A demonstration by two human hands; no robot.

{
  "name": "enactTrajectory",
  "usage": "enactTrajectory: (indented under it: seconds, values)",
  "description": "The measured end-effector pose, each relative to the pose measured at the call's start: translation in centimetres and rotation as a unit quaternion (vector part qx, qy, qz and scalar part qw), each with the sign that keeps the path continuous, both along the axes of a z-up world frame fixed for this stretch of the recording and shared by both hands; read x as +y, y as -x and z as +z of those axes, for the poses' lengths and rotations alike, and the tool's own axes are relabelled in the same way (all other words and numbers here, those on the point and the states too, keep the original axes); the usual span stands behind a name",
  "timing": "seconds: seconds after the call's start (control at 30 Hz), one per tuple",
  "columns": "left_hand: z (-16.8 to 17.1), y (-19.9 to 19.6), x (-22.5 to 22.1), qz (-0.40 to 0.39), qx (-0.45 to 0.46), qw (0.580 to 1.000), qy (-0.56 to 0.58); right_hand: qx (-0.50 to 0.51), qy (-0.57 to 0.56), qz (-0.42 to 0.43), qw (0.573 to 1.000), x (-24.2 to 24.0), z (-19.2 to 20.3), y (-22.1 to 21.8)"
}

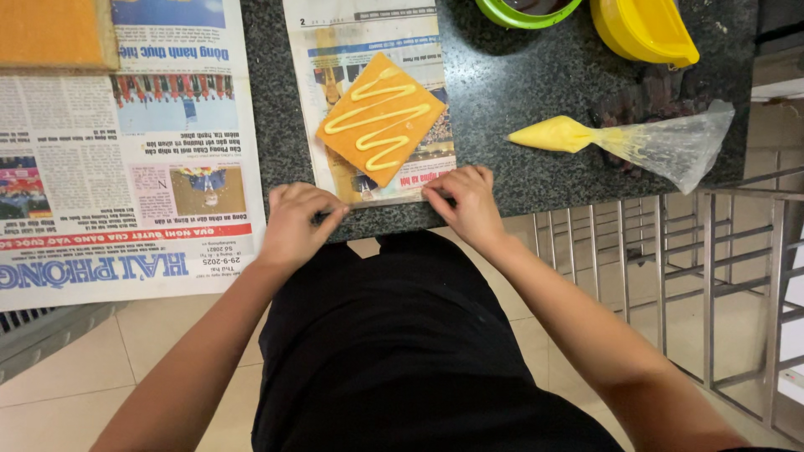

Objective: The person places a rectangular slice of cake onto a sheet of paper, applies a yellow cream in a zigzag pattern using a piping bag, and then rolls the cake and paper into a cylinder.

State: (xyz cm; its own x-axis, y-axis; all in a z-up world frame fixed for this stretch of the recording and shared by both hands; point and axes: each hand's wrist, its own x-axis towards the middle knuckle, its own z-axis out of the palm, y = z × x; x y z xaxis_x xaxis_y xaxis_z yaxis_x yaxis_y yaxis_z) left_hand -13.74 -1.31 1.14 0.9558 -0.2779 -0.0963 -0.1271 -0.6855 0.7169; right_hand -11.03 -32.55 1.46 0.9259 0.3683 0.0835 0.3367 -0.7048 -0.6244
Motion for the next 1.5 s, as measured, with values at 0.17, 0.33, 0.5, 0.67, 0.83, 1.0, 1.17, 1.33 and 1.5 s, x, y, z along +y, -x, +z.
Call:
enactTrajectory:
  seconds: [0.17,0.33,0.5,0.67,0.83,1.0,1.17,1.33,1.5]
  values:
    - [-0.8,0.5,-1.2,0.093,0.019,0.995,-0.037,-0.002,0.003,-0.034,0.999,0.2,-0.4,-0.4]
    - [-0.9,0.8,-2.1,0.149,0.037,0.987,-0.056,0.015,0.033,-0.088,0.995,0.8,-1.1,-0.6]
    - [-1.0,0.6,-2.8,0.14,0.052,0.982,-0.116,-0.066,0.063,-0.071,0.993,0.9,-1.7,-0.4]
    - [-0.7,0.8,-2.9,0.013,-0.09,0.973,-0.214,-0.076,0.073,-0.077,0.991,0.9,-2.0,-0.2]
    - [-0.8,0.2,-3.7,-0.255,-0.186,0.927,-0.203,-0.068,0.067,-0.085,0.992,1.1,-1.8,0.0]
    - [-0.8,0.1,-4.6,-0.27,-0.189,0.92,-0.213,-0.136,0.085,-0.093,0.983,1.7,-1.4,0.5]
    - [-0.9,1.1,-5.3,-0.224,-0.184,0.938,-0.191,-0.089,0.067,0.115,0.987,2.0,-1.4,2.1]
    - [-0.8,2.2,-5.6,-0.181,-0.128,0.959,-0.177,-0.019,0.115,0.204,0.972,1.7,-1.9,3.0]
    - [-0.7,3.4,-4.7,-0.133,-0.064,0.983,-0.108,-0.004,0.129,0.152,0.98,-0.2,-1.4,3.4]
